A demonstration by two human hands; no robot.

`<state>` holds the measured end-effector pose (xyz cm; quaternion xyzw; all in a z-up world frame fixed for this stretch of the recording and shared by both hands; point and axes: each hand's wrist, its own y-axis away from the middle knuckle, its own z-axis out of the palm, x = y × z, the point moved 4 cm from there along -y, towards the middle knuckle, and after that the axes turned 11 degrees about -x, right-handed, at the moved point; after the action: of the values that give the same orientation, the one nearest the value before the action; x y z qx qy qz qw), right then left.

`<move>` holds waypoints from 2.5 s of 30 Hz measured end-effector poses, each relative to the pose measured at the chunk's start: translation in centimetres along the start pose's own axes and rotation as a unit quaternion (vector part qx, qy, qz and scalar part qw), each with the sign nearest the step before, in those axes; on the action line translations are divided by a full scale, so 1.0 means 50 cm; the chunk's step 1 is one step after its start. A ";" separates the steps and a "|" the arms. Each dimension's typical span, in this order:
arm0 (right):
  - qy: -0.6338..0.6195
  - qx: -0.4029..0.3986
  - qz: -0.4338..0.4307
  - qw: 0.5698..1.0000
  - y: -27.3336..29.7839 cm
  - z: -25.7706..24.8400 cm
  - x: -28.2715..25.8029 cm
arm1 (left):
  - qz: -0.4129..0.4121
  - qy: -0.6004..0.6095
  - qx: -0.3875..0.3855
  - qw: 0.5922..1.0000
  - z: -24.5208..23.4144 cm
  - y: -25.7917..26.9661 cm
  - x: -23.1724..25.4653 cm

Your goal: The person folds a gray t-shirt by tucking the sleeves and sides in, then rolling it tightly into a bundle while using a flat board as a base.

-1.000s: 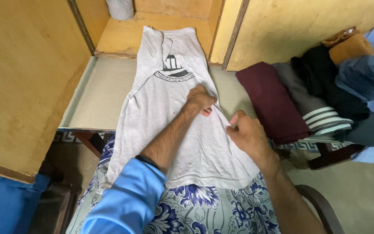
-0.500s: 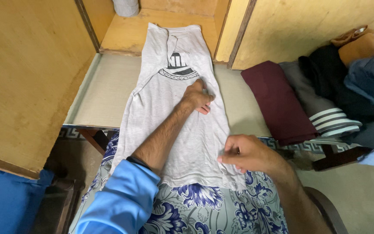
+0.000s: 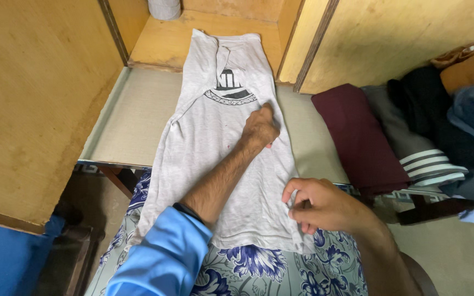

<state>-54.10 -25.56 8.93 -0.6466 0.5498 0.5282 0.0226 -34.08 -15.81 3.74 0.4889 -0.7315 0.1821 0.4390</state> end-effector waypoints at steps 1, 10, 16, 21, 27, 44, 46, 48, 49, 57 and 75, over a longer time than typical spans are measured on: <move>-0.002 0.003 -0.005 1.000 0.004 -0.002 -0.008 | -0.001 0.004 0.003 1.000 0.000 -0.005 0.001; 0.027 -0.027 -0.027 0.999 -0.039 0.031 -0.047 | 0.006 -0.055 0.066 0.996 -0.015 -0.072 -0.031; 0.045 -0.066 -0.028 0.996 -0.108 0.066 -0.060 | 0.000 -0.050 -0.044 0.998 -0.032 -0.059 -0.054; 0.015 -0.055 -0.084 0.995 -0.172 -0.036 -0.082 | 0.033 -0.093 -0.043 0.994 -0.126 0.015 -0.033; 0.032 0.102 -0.233 0.967 -0.362 -0.171 -0.152 | -0.087 -0.184 0.045 0.978 -0.312 0.170 -0.127; -0.160 0.148 -0.190 0.957 -0.676 -0.168 -0.180 | -0.191 -0.171 -0.028 0.966 -0.278 0.360 -0.267; -0.185 0.164 -0.214 0.945 -0.673 -0.183 -0.160 | -0.107 -0.140 0.008 0.984 -0.276 0.368 -0.257; -0.196 0.167 -0.250 0.933 -0.670 -0.200 -0.144 | -0.151 -0.147 -0.016 0.977 -0.263 0.383 -0.253; -0.203 0.165 -0.247 0.933 -0.671 -0.207 -0.135 | -0.173 -0.152 -0.026 0.973 -0.259 0.393 -0.246; -0.163 0.180 -0.246 0.938 -0.695 -0.223 -0.105 | -0.175 -0.102 -0.113 0.973 -0.211 0.489 -0.112; 0.217 0.163 -0.257 0.927 -0.519 -0.166 -0.104 | -0.122 -0.255 -0.220 0.934 -0.175 0.453 -0.244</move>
<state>-28.68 -16.81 1.96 -0.8524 0.4342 0.2541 0.1425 -48.14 7.39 2.22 0.4958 -0.7750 -0.1692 0.3534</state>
